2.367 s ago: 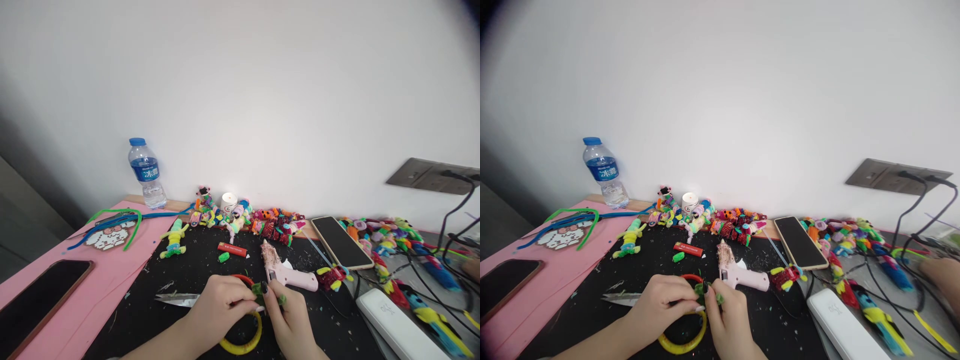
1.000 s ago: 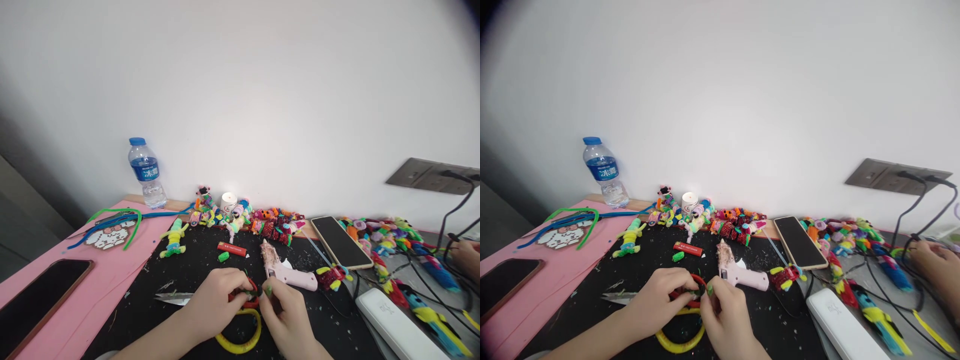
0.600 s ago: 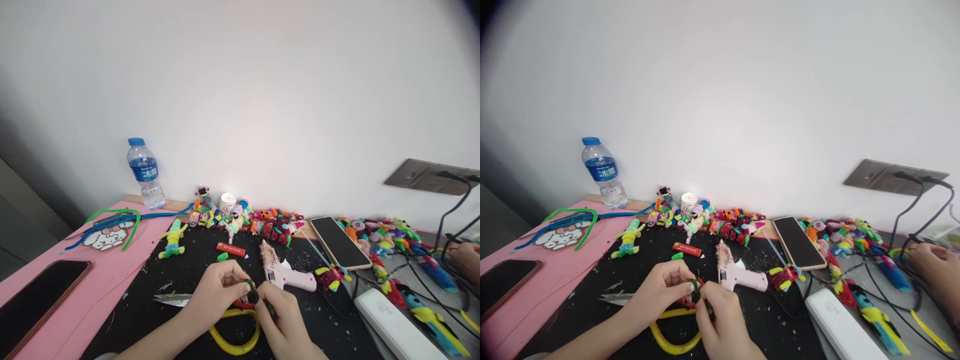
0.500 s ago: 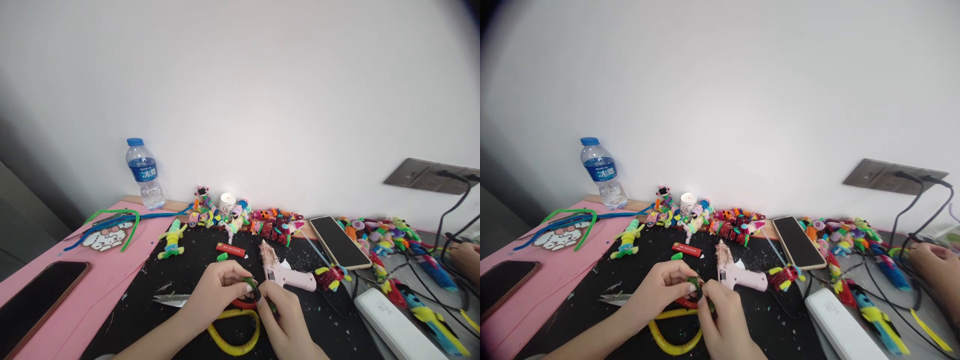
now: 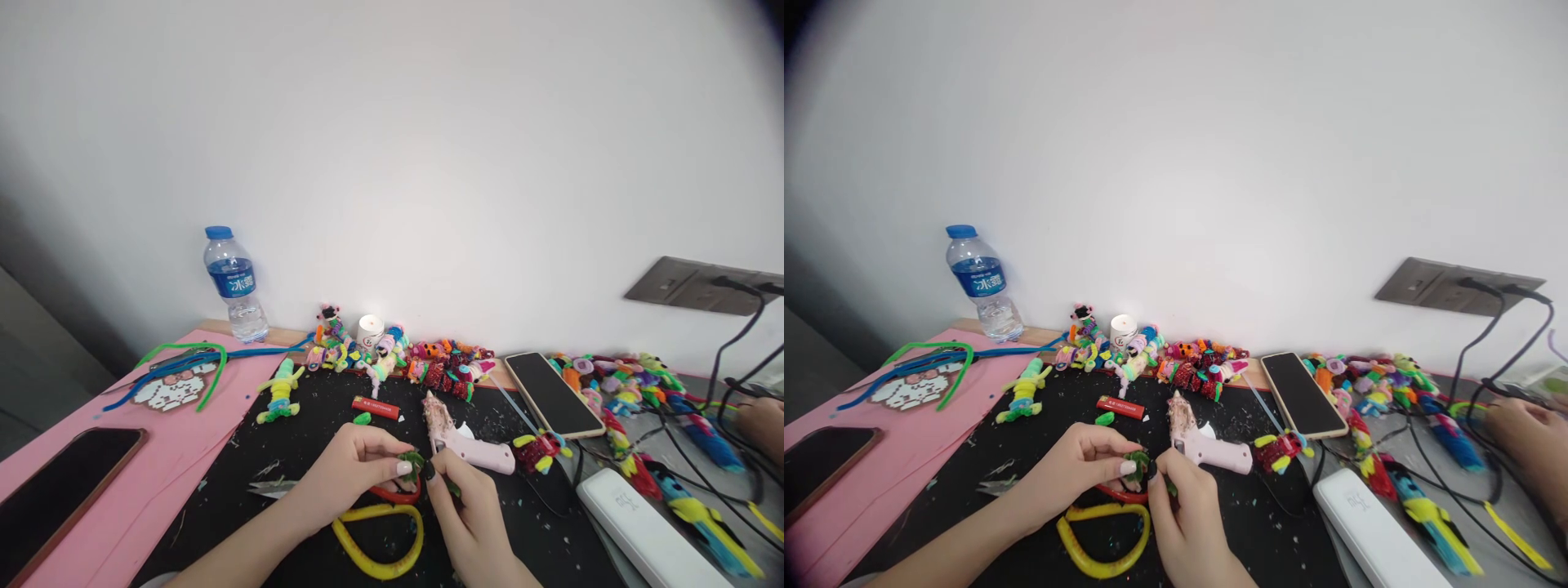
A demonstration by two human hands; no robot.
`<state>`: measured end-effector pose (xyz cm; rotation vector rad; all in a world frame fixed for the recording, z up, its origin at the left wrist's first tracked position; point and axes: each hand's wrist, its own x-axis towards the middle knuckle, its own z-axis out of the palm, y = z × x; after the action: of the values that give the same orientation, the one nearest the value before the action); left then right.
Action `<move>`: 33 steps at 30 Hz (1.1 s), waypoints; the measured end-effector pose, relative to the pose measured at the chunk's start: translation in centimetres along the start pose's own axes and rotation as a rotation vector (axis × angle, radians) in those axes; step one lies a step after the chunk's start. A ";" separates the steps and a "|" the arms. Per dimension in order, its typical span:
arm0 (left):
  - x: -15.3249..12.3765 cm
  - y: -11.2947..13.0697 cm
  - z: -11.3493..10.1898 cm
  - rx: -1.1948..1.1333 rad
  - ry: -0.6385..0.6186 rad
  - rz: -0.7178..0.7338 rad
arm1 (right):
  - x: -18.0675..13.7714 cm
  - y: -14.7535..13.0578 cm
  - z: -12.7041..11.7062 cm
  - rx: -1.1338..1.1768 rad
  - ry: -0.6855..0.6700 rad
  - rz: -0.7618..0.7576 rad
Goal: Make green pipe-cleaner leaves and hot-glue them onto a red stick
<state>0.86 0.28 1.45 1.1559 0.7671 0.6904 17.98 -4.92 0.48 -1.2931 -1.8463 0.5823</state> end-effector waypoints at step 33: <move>-0.3 -0.1 0.5 0.036 0.025 0.141 | 0.1 -0.2 -0.2 0.062 -0.068 -0.032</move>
<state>1.17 -0.24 1.46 1.2445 0.7263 0.8127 18.02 -4.89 0.77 -1.2143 -1.8861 0.6679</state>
